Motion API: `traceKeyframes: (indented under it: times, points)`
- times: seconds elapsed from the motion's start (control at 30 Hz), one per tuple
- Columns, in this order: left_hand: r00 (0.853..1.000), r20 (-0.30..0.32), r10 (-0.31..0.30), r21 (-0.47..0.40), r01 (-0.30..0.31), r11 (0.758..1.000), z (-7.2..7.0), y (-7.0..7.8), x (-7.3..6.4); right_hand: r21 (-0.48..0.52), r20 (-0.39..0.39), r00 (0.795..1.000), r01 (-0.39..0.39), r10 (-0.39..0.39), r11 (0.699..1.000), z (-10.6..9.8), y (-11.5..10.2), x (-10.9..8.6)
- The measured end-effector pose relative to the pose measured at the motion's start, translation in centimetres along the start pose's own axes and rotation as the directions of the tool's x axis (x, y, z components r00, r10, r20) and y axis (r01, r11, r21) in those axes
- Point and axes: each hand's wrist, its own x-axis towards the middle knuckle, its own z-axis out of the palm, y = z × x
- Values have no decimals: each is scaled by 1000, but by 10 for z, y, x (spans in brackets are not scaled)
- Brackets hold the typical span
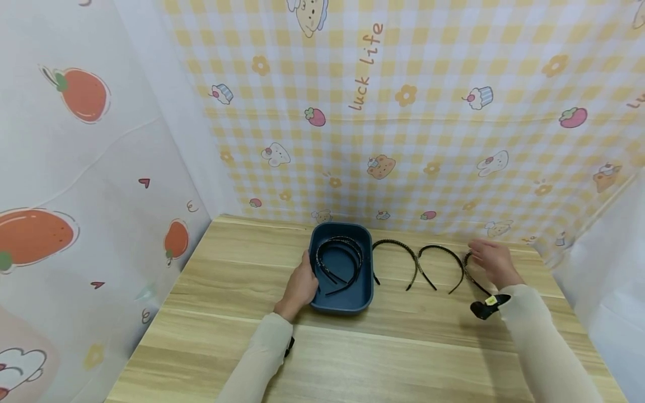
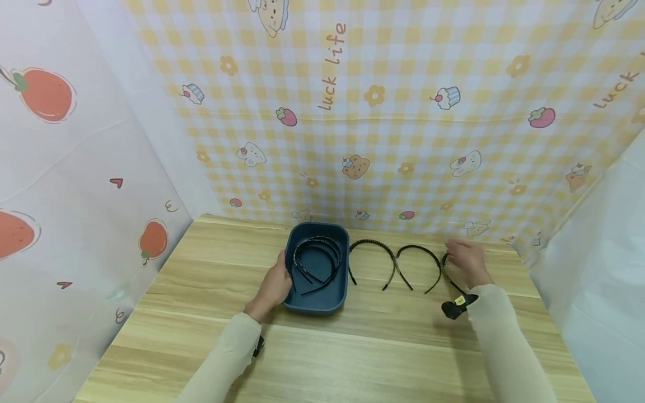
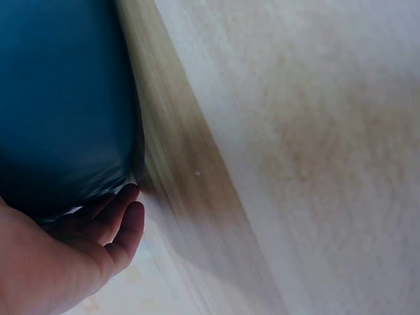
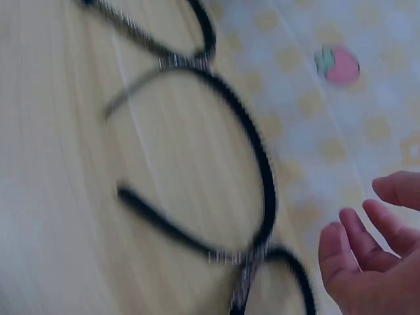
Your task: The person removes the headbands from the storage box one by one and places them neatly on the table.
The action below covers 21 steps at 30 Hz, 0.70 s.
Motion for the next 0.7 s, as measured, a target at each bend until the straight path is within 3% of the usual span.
traceKeyframes:
  times: [0.1, 0.27, 0.53, 0.7]
  points:
    - [1000, -6, 6, 1, -6, 1000, 1, -1, 0, 4, 98, 995, 28, -28, 1000, 18, -6, 0]
    - [1000, -8, 12, -4, -12, 1000, 1, -2, 1, 27, 182, 982, 47, -51, 999, 51, -14, -1]
    - [1000, -3, -3, -2, 3, 1000, 0, 1, 0, -74, 272, 959, 101, -78, 992, 95, -25, -5]
    - [1000, -6, 5, -3, -5, 1000, 0, 0, -1, -79, 306, 945, 145, -115, 986, 114, -35, -8]
